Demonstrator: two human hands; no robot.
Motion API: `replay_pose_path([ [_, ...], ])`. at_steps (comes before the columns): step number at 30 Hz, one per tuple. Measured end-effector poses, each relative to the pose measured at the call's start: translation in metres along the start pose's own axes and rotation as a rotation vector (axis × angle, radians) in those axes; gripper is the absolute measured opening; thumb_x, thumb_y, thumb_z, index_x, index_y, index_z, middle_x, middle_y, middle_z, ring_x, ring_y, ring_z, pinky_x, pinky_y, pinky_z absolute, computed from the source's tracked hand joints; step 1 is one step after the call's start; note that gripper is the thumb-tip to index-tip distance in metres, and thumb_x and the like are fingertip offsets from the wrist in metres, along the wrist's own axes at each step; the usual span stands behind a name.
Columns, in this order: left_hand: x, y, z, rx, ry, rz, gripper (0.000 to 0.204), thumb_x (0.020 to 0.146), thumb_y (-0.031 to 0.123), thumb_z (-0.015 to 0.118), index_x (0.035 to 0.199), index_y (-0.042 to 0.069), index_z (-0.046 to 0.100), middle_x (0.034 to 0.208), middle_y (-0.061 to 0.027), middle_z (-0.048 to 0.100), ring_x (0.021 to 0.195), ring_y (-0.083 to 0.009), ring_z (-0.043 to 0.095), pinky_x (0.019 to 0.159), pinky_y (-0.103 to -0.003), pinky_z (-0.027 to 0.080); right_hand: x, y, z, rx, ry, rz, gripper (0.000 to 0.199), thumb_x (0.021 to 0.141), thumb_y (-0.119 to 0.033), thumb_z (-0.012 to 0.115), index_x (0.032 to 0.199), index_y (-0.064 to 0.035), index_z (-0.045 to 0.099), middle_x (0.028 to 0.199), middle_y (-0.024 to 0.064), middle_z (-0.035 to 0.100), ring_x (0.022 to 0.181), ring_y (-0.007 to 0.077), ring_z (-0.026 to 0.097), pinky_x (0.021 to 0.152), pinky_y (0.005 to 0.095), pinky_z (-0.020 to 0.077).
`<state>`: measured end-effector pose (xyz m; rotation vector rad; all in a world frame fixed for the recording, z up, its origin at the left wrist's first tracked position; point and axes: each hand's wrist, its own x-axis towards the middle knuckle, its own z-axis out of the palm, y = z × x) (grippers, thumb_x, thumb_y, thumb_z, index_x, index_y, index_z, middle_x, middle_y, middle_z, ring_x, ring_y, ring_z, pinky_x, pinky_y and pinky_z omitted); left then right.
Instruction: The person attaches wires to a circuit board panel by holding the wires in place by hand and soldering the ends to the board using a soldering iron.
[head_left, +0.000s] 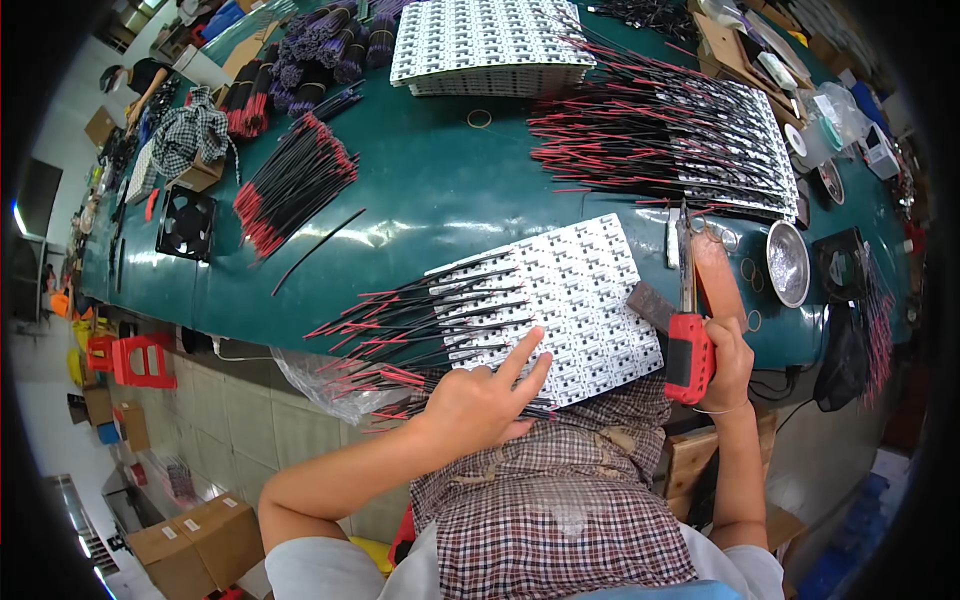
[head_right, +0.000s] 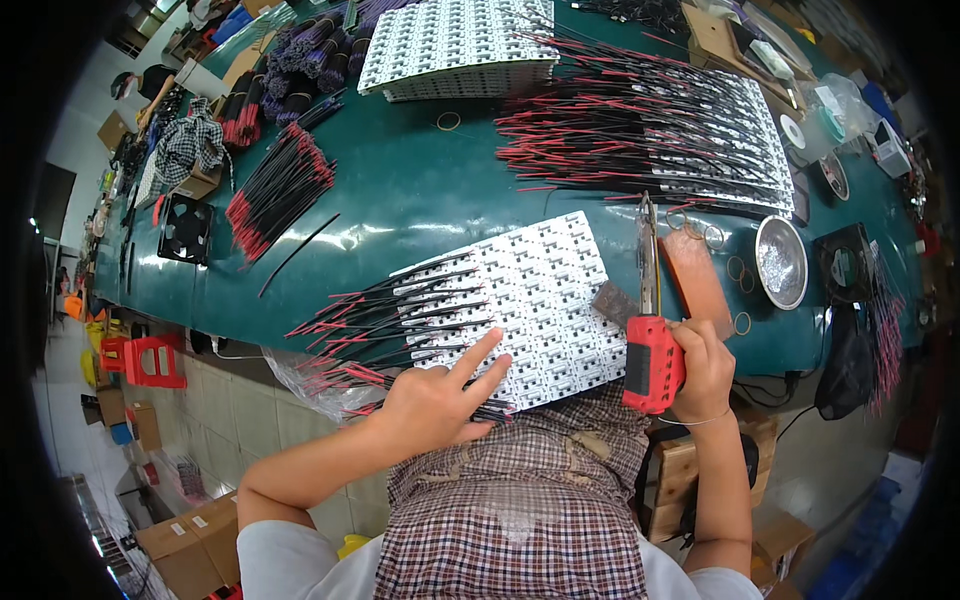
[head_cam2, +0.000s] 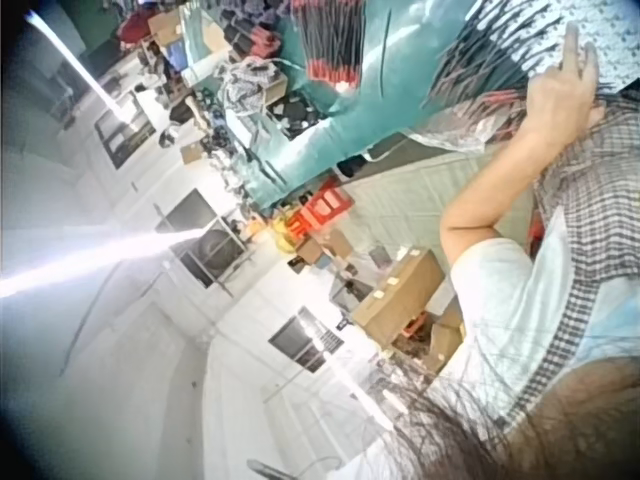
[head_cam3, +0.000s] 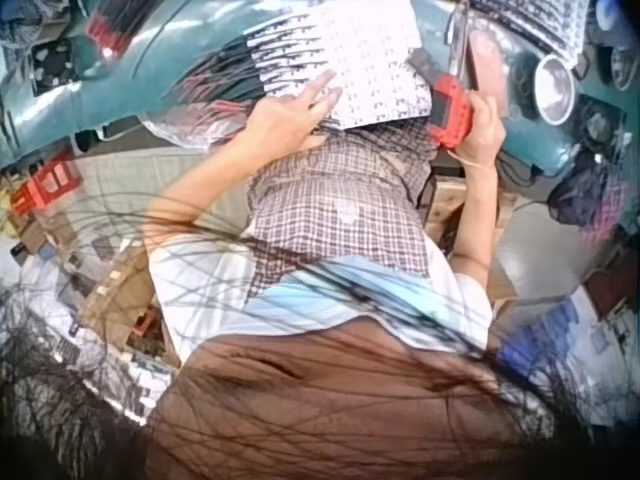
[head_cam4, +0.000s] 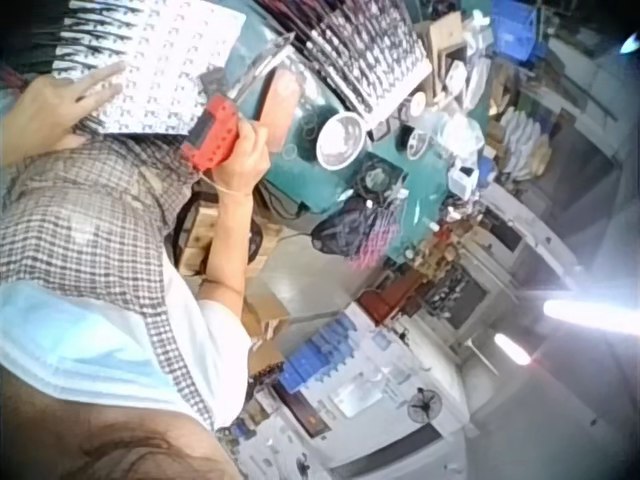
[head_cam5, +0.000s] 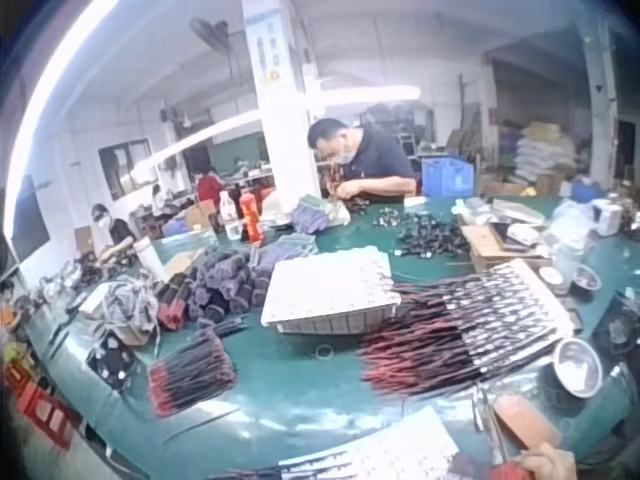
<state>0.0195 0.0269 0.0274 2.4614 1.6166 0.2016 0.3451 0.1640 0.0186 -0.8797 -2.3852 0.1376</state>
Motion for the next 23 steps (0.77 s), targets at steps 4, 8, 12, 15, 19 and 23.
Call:
replay_pose_path([
  [4, -0.001, 0.001, 0.002, -0.032, 0.007, -0.008, 0.084, 0.064, 0.043, 0.087, 0.136, 0.013, 0.058, 0.157, -0.0161, 0.042, 0.053, -0.0135, 0.059, 0.049, -0.028, 0.050, 0.004, -0.003, 0.000, -0.008, 0.012, 0.056, 0.043, 0.069, -0.003, 0.077, 0.108, -0.0045, 0.057, 0.092, 0.0140, 0.064, 0.077, 0.0344, 0.066, 0.065, 0.0400, 0.0541],
  [8, 0.002, 0.000, -0.005, -0.155, 0.041, -0.065, 0.075, 0.067, 0.042, 0.086, 0.132, 0.013, 0.062, 0.152, -0.0139, 0.047, 0.061, -0.0172, 0.064, 0.052, -0.029, 0.053, 0.011, -0.004, -0.004, -0.023, -0.053, 0.100, 0.044, 0.069, -0.001, 0.077, 0.109, -0.0038, 0.058, 0.095, 0.0155, 0.062, 0.081, 0.0356, 0.065, 0.069, 0.0407, 0.0530],
  [12, 0.019, -0.010, -0.039, -0.316, 0.132, -0.219, 0.044, 0.081, 0.033, 0.078, 0.115, 0.008, 0.062, 0.120, -0.0106, 0.062, 0.075, -0.0270, 0.069, 0.061, -0.036, 0.055, 0.006, -0.018, -0.022, 0.032, -0.070, 0.232, 0.053, 0.073, 0.000, 0.084, 0.117, -0.0031, 0.054, 0.096, 0.0104, 0.062, 0.090, 0.0257, 0.062, 0.079, 0.0368, 0.0512],
  [15, 0.036, -0.024, -0.053, -0.627, 0.061, -0.391, 0.017, 0.100, 0.018, 0.057, 0.107, 0.004, 0.054, 0.088, -0.0169, 0.065, 0.081, -0.0373, 0.066, 0.070, -0.043, 0.050, 0.006, -0.042, -0.025, 0.307, -0.043, 0.321, 0.048, 0.074, -0.008, 0.087, 0.112, -0.0021, 0.058, 0.098, 0.0100, 0.066, 0.086, 0.0241, 0.062, 0.072, 0.0329, 0.0499],
  [19, 0.043, -0.042, -0.035, -0.817, -0.096, -0.486, 0.024, 0.102, 0.023, 0.056, 0.116, 0.004, 0.056, 0.081, -0.0139, 0.067, 0.078, -0.0309, 0.068, 0.070, -0.041, 0.050, -0.021, -0.074, -0.019, 0.821, -0.101, 0.633, 0.047, 0.082, -0.008, 0.082, 0.114, -0.0006, 0.049, 0.096, 0.0116, 0.069, 0.085, 0.0208, 0.067, 0.078, 0.0304, 0.0511],
  [23, 0.047, -0.043, -0.040, -0.910, -0.233, -0.649, 0.037, 0.103, 0.028, 0.056, 0.136, 0.010, 0.057, 0.081, -0.0097, 0.070, 0.082, -0.0240, 0.070, 0.073, -0.038, 0.050, -0.036, -0.084, -0.012, 0.924, -0.189, 0.604, 0.037, 0.091, -0.013, 0.075, 0.113, -0.0028, 0.047, 0.094, 0.0141, 0.069, 0.089, 0.0255, 0.071, 0.092, 0.0409, 0.0556],
])
